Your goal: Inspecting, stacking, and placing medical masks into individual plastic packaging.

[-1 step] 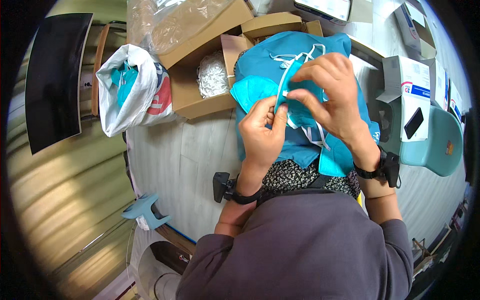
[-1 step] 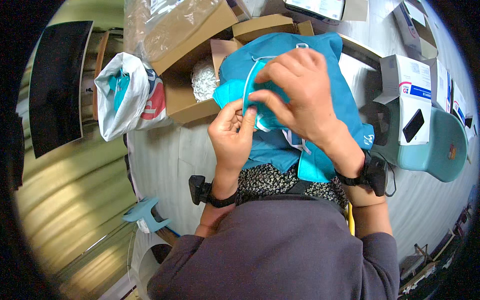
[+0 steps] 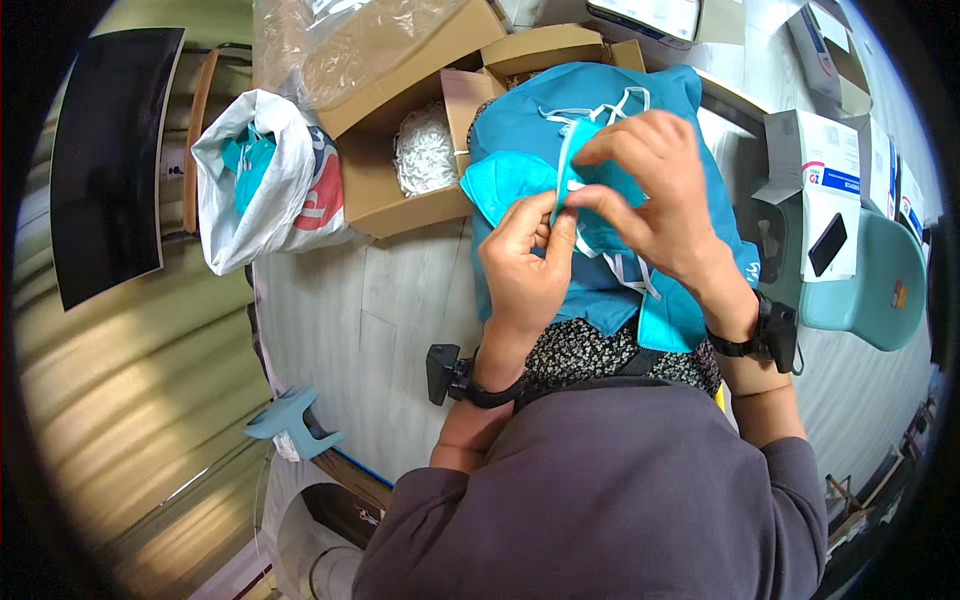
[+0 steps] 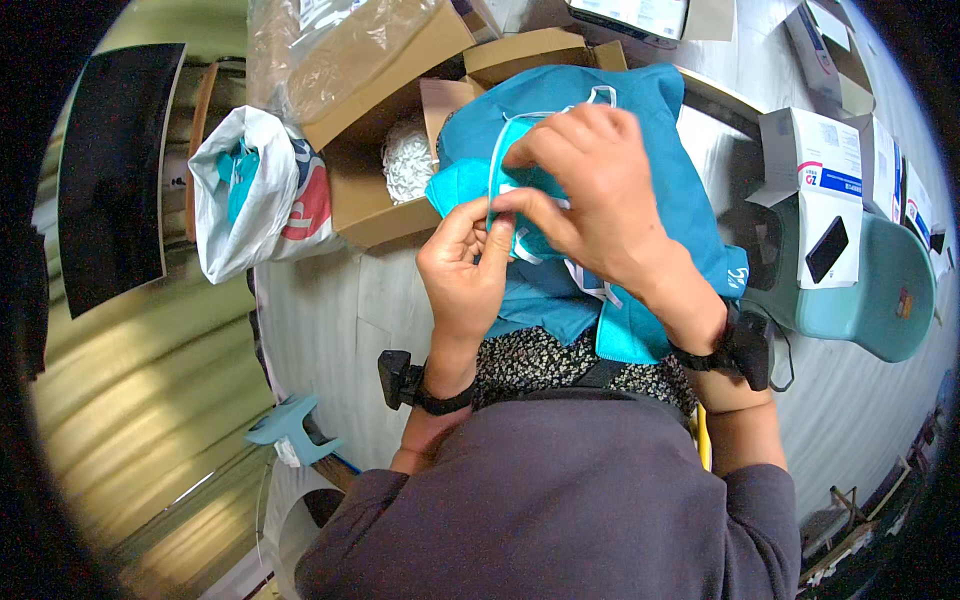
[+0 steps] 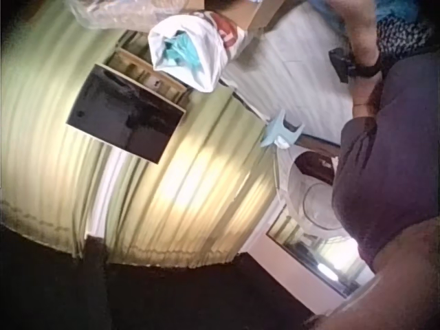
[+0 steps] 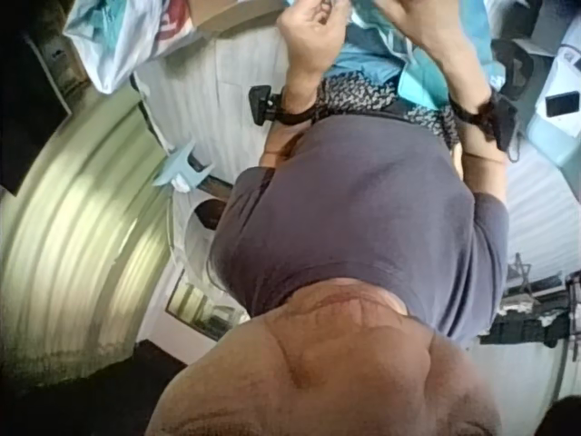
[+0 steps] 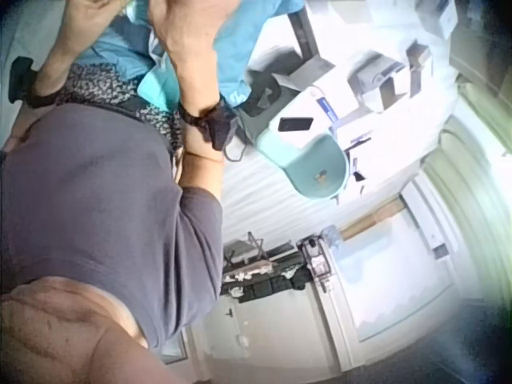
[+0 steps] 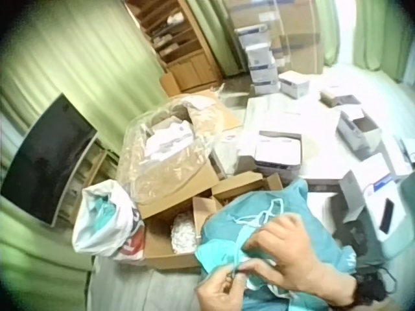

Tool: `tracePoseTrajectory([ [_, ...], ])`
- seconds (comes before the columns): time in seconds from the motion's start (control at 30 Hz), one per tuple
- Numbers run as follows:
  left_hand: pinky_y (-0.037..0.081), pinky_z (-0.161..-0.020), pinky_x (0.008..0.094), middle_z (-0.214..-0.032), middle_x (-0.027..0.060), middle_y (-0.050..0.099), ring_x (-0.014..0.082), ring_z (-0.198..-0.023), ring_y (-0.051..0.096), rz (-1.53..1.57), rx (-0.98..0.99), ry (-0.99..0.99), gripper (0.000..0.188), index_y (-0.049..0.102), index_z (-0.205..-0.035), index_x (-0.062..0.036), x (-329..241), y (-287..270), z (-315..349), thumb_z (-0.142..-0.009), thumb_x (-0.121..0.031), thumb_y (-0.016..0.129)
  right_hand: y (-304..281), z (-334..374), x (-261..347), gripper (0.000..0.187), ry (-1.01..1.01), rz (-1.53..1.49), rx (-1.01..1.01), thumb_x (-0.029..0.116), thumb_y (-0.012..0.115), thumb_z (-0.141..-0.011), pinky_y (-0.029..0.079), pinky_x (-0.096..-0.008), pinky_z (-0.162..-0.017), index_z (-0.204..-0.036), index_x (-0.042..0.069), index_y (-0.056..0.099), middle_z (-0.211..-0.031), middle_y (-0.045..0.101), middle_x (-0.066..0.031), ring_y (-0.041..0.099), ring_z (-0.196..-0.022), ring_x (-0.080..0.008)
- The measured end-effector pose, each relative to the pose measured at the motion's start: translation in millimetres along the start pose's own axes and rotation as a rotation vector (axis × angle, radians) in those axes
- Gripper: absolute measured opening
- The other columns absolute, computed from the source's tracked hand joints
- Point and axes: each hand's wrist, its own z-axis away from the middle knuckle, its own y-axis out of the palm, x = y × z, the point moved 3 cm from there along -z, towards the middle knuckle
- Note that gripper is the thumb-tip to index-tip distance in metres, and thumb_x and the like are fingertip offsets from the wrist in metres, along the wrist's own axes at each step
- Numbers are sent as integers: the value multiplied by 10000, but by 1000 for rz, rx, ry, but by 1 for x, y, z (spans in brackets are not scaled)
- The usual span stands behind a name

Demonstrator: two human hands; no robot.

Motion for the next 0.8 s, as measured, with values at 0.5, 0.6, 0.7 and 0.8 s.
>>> tracePoseTrajectory([
  [0.5,472,-533,197,-882,58,657,57,-696,590,186,-67,-205,165,599,-1081,57,-5,-24,2,-947,-23,653,1,9,-74,78,51,139,-51,65,690,-835,431,-374,-806,-906,85,665,-836,631,-59,601,-827,-267],
  [0.6,529,-566,212,-929,84,663,82,-737,622,241,-155,-134,160,552,-1073,39,-3,-17,-7,-962,-39,636,7,5,-36,99,136,-3,-149,81,718,-821,444,-353,-742,-914,75,685,-863,666,-58,619,-802,-255],
  [0.7,547,-584,222,-936,90,662,93,-759,632,295,-128,-148,150,537,-1058,36,2,-9,-9,-965,-36,630,26,18,-7,139,207,-320,52,103,765,-774,440,-358,-711,-883,82,681,-755,647,-56,623,-711,-255],
  [0.8,540,-586,222,-923,87,660,91,-759,630,291,-111,-142,142,535,-1042,32,3,-5,-7,-962,-34,633,42,26,-3,169,187,-324,131,111,779,-753,440,-373,-724,-852,75,647,-741,621,-60,613,-725,-267],
])
